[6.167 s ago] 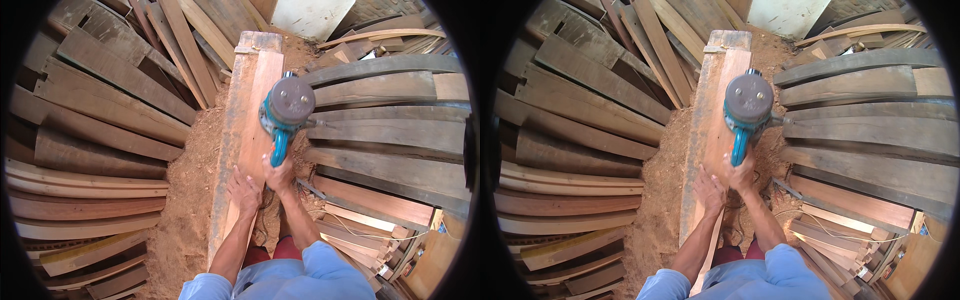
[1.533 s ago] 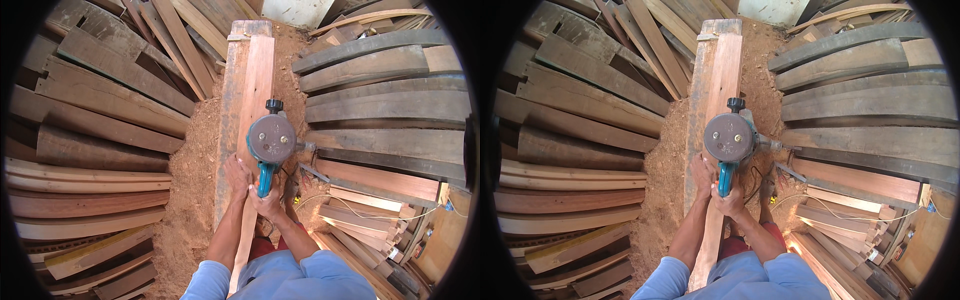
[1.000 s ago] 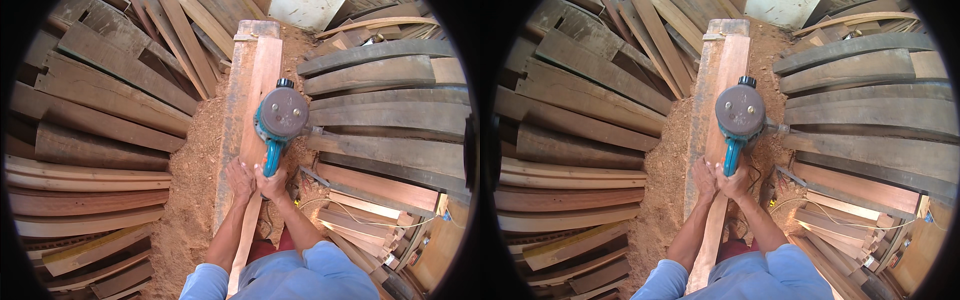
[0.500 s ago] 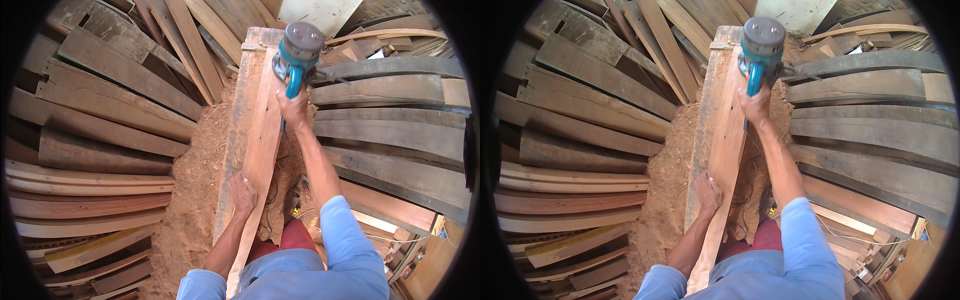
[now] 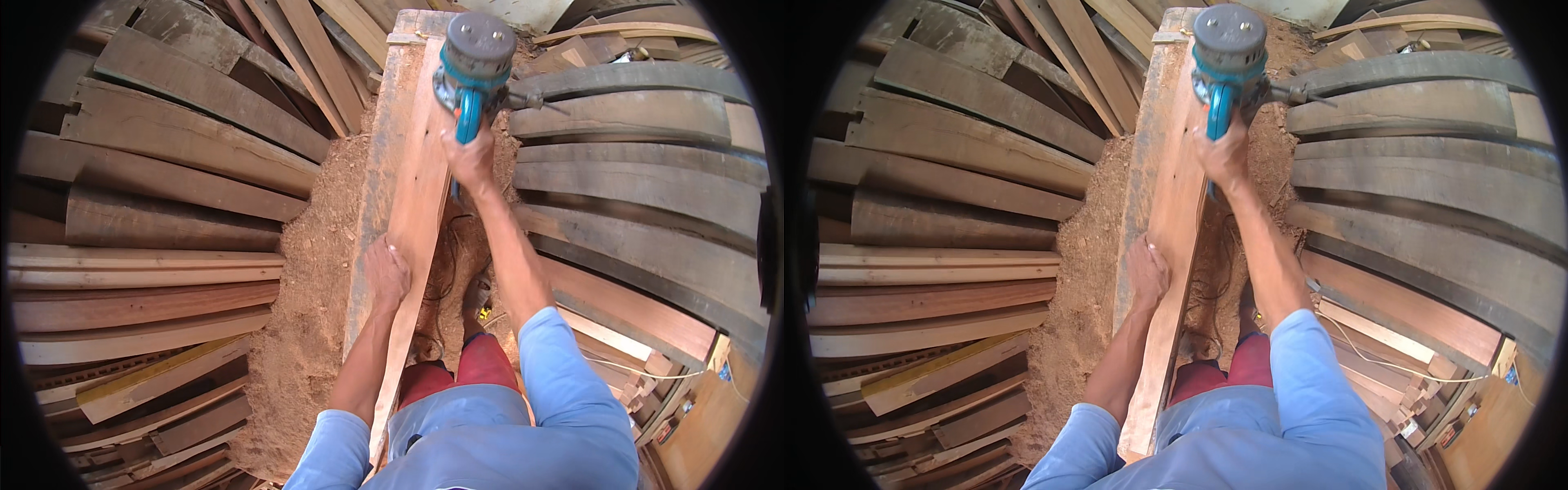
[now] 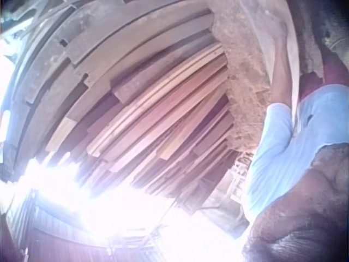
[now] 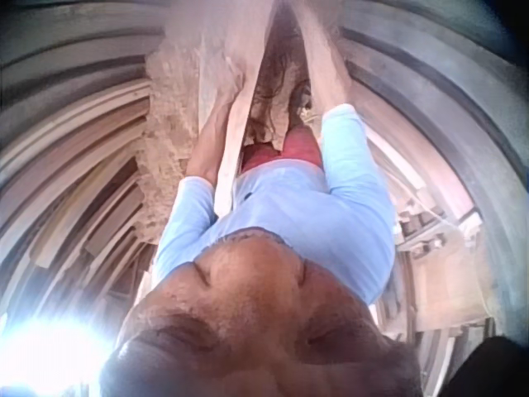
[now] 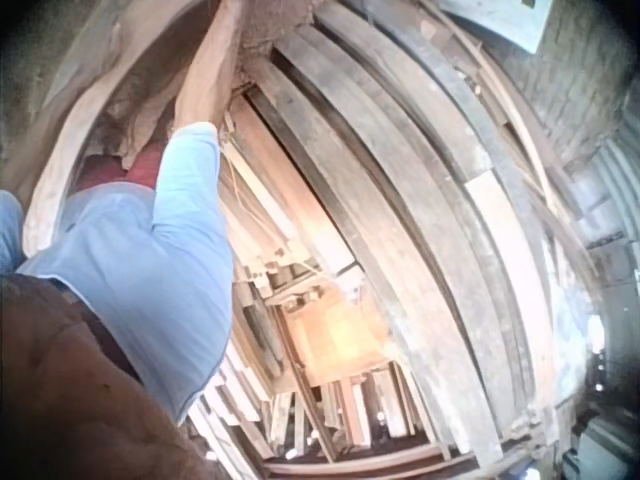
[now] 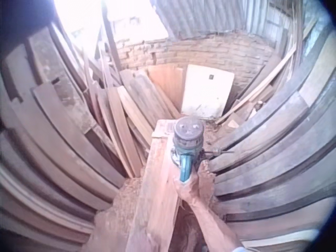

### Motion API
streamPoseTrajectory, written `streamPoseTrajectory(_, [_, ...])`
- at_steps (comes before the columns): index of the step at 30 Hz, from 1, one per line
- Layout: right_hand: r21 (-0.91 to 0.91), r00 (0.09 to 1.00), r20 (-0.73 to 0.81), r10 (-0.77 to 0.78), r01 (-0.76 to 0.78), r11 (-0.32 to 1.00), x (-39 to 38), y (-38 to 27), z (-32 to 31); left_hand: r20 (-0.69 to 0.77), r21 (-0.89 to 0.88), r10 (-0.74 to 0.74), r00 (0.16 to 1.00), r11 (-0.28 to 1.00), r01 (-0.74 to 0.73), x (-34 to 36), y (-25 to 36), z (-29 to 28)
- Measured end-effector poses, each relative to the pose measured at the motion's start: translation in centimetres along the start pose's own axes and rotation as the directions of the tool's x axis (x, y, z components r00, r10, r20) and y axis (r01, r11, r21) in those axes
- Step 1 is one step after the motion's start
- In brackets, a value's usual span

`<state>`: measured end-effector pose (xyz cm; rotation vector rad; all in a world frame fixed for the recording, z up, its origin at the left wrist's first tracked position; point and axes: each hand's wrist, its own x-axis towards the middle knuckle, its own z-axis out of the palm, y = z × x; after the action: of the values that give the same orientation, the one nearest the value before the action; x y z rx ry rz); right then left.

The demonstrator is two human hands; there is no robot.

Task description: The person selects a wooden plank from a stack, measures it with a tape measure, and then uses a handheld electric router to shape the edge of the plank. After routing, the person inspects the finished edge and places the plank back with other pieces.

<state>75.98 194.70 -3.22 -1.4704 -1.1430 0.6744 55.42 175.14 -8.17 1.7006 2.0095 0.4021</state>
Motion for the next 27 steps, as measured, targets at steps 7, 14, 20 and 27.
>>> streamPoseTrajectory(7, [0.064,0.99,0.126,0.06,-0.069,0.996,-18.7,-5.6,-2.9,-0.117,-0.134,-0.041,0.992,0.991,0.025,-0.6,0.1,-0.8])
streamPoseTrajectory(14, [-0.01,0.963,0.164,0.215,-0.216,0.976,-36.0,-9.1,-4.5,-0.039,-0.119,-0.172,0.984,0.979,0.166,-11.1,-6.6,-2.7])
streamPoseTrajectory(20, [0.021,0.983,0.109,0.149,-0.153,0.988,-40.7,-10.4,-2.7,0.001,0.127,-0.276,0.961,0.953,0.274,-15.2,-7.1,-1.7])
streamPoseTrajectory(27, [0.033,0.984,0.041,0.173,-0.175,0.984,-38.8,-8.6,-1.0,-0.059,0.061,-0.215,0.975,0.974,0.218,-15.4,-7.0,-1.4])
